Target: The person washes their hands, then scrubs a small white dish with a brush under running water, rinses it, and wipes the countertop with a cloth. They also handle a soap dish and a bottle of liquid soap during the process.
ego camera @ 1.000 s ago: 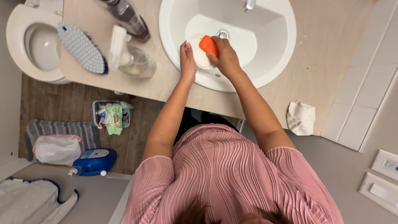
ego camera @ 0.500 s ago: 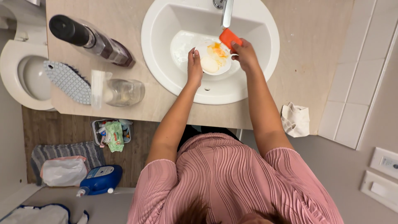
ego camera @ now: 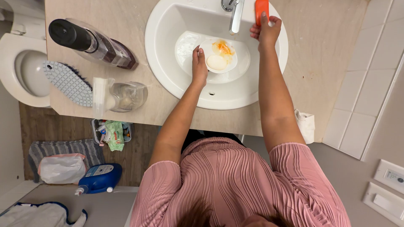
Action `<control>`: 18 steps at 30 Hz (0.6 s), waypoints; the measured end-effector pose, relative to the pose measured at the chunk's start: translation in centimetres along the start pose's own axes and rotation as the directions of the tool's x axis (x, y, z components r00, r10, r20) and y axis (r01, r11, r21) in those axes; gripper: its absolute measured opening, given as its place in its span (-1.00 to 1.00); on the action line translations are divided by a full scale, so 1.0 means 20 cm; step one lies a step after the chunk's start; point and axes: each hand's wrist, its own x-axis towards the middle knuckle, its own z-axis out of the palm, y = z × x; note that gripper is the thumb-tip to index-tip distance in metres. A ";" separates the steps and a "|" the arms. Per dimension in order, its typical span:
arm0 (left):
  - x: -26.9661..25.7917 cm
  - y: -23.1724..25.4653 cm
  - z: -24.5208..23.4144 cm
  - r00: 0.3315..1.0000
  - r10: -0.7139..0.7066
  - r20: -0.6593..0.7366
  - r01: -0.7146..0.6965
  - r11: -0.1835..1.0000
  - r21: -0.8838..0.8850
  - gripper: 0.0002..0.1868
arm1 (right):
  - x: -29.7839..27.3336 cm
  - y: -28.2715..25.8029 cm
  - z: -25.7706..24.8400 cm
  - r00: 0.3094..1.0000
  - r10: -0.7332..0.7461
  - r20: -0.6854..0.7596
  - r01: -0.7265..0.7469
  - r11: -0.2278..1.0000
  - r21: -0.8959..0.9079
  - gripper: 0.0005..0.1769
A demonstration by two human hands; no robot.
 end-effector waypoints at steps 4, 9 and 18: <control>-0.01 0.03 0.02 1.000 -0.017 0.008 0.018 0.998 -0.065 -0.37 | -0.24 -0.06 0.00 0.984 -0.172 -0.033 0.150 0.924 -0.351 -0.44; -0.01 0.03 0.03 0.999 -0.006 0.031 0.009 0.996 -0.088 -0.36 | -0.76 0.12 0.09 0.565 -0.568 0.599 0.818 0.286 -0.499 -0.34; 0.00 -0.02 0.05 0.997 -0.059 0.043 0.061 0.997 -0.049 -0.35 | -0.70 0.21 0.09 0.672 -0.275 0.687 0.740 0.260 -0.620 -0.55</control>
